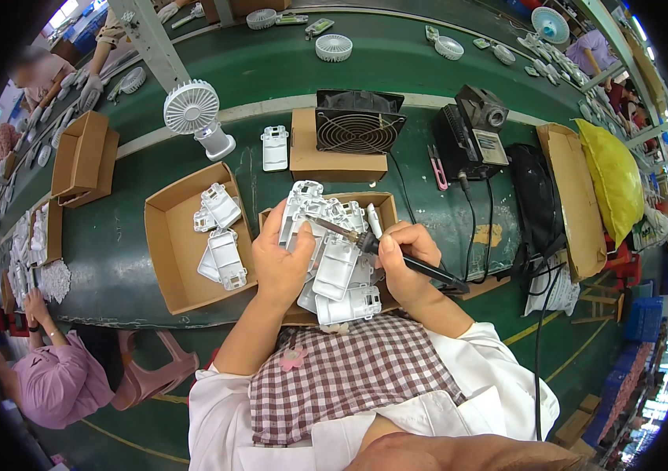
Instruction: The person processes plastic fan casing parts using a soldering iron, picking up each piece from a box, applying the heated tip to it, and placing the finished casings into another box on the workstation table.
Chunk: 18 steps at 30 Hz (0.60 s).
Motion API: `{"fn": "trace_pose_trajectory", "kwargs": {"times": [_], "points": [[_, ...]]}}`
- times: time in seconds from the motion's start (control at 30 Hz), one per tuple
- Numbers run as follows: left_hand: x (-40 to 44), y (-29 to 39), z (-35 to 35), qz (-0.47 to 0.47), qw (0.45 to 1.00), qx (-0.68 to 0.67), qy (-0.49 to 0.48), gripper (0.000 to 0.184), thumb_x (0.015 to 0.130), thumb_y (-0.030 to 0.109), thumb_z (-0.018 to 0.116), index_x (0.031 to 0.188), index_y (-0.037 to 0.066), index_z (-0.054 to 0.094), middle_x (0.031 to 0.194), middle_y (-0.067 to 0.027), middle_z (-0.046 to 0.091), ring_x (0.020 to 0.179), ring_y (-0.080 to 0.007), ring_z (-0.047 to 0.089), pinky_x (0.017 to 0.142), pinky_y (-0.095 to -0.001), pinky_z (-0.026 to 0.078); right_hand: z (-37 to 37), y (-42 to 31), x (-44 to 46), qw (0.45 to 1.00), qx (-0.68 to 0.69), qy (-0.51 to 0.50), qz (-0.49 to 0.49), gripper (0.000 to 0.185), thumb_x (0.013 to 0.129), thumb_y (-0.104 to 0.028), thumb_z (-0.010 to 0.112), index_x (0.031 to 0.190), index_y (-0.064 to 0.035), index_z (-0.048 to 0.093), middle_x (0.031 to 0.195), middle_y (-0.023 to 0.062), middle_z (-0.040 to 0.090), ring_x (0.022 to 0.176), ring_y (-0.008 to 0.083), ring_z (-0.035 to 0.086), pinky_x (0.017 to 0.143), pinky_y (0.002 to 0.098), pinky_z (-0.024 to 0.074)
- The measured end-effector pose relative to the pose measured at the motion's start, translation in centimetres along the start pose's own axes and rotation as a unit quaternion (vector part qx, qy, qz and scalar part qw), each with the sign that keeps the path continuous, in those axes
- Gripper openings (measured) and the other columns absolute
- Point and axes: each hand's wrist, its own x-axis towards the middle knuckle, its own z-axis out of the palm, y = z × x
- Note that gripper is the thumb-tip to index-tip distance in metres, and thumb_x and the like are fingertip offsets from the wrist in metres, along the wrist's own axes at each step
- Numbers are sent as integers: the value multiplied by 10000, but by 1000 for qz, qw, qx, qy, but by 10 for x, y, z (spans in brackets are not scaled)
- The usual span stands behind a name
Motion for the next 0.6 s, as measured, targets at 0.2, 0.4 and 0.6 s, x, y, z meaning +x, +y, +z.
{"fn": "trace_pose_trajectory", "kwargs": {"times": [0.2, 0.4, 0.6], "points": [[0, 2, -1, -10, 1000, -3, -3, 397, 835, 24, 569, 1222, -37, 506, 949, -46, 630, 787, -78, 577, 694, -224, 476, 0, -1, 1, 1000, -7, -5, -9, 108, 848, -26, 594, 818, -16, 490, 730, 67, 574, 584, 85, 492, 531, 230, 413], [2, 7, -12, 24, 998, 44, 30, 431, 805, 12, 589, 1214, -15, 457, 1033, -65, 586, 876, -119, 572, 797, -246, 457, -6, 0, -1, 999, 46, 1, -28, 86, 877, -28, 532, 842, -19, 453, 748, 83, 544, 584, 96, 523, 534, 228, 445], [-1, 5, -26, 99, 987, 117, 54, 402, 890, 132, 582, 1232, -8, 425, 945, -75, 591, 759, -91, 558, 681, -224, 467, -5, 1, -2, 998, 53, 5, -30, 84, 875, -27, 531, 841, -21, 455, 748, 84, 546, 578, 95, 517, 539, 226, 445]]}}
